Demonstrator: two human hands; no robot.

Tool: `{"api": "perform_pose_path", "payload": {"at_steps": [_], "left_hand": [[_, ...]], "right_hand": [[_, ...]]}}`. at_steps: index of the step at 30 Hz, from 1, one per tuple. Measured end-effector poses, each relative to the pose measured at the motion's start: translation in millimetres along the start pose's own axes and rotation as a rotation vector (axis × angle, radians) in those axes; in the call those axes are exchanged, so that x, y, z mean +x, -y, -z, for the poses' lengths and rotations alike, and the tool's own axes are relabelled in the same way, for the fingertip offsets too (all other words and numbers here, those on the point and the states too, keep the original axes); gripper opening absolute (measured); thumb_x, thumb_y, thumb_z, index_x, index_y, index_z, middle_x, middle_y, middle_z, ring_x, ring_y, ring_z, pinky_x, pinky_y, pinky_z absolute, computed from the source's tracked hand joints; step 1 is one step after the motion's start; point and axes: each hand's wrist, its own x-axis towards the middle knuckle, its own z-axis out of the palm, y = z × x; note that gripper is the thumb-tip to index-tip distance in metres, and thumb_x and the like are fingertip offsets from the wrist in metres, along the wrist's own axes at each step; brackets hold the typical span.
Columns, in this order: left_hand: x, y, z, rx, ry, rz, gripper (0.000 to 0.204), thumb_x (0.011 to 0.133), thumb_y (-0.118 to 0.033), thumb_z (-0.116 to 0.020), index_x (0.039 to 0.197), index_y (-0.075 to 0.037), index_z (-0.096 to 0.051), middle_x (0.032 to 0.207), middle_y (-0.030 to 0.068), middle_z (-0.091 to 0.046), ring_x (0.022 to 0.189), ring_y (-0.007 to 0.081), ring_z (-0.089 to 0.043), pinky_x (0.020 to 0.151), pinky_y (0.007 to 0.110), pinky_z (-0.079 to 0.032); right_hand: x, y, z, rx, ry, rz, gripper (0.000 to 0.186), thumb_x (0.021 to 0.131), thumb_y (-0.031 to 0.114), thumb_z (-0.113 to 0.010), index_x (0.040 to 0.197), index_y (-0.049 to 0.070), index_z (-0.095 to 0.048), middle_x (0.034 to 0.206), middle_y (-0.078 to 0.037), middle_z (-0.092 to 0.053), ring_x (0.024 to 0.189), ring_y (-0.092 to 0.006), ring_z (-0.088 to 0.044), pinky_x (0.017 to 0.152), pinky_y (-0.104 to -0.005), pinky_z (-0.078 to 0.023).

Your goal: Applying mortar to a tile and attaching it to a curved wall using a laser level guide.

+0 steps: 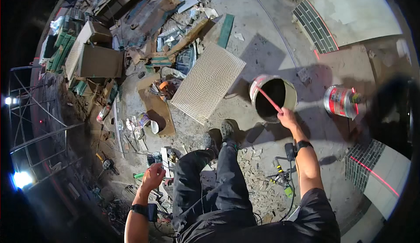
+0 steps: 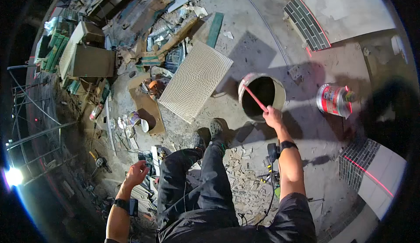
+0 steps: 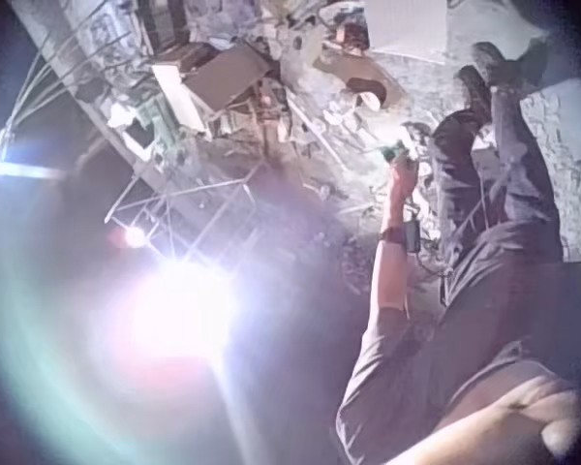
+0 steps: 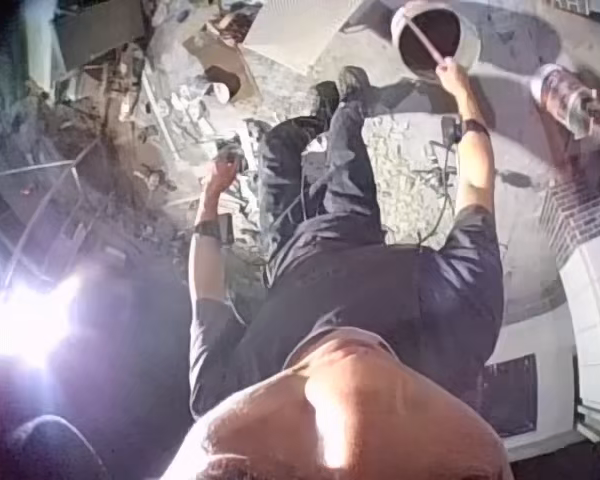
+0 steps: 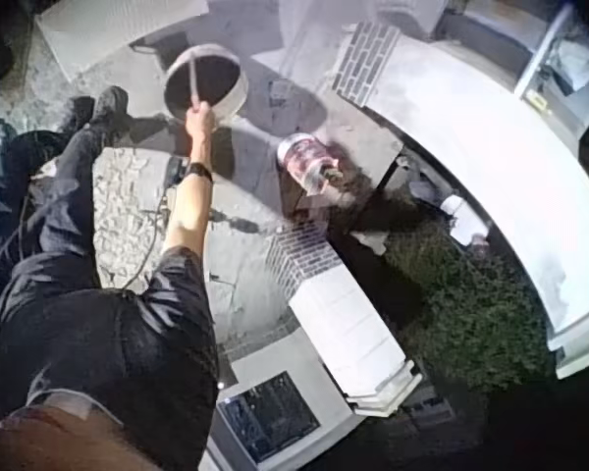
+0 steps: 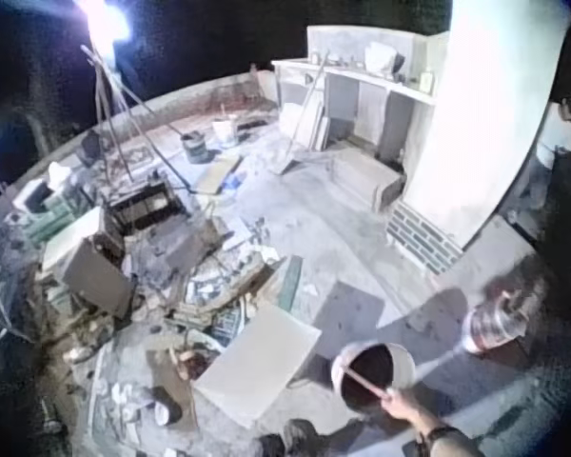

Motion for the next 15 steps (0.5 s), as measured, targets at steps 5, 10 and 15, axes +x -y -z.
{"api": "perform_pose_path", "payload": {"at_steps": [5, 10, 15], "left_hand": [[30, -1, -40, -0.107, 0.045, 0.049, 0.042, 0.088, -0.022, -0.072, 0.121, 0.003, -0.065, 0.099, 0.02, -0.073, 0.088, 0.0318, -0.073, 0.079, 0.041, -0.057], [167, 33, -126, -0.262, -0.025, 0.207, 0.055, 0.089, -0.031, -0.072, 0.128, 0.006, -0.059, 0.108, 0.0224, -0.073, 0.094, 0.0299, -0.072, 0.083, 0.039, -0.056], [297, 53, -200, -0.603, -0.262, 0.478, 0.096, 0.086, -0.052, -0.077, 0.146, 0.012, -0.038, 0.124, 0.0299, -0.063, 0.116, 0.0357, -0.063, 0.096, 0.042, -0.05]], "right_hand": [[57, -12, 33, 0.071, 0.043, -0.113, 0.032, 0.091, 0.031, -0.067, 0.087, 0.0, -0.058, 0.089, -0.028, -0.066, 0.091, -0.0498, -0.064, 0.075, -0.0546, -0.051], [104, -85, 94, -0.536, -0.76, -0.363, 0.021, 0.085, 0.017, -0.07, 0.1, 0.003, -0.069, 0.09, -0.018, -0.072, 0.089, -0.0393, -0.07, 0.08, -0.0493, -0.055], [62, -1, 83, 0.056, -0.466, -0.1, 0.021, 0.092, 0.005, -0.064, 0.112, 0.0, -0.067, 0.092, -0.01, -0.07, 0.09, -0.0147, -0.067, 0.082, -0.0275, -0.052]]}}
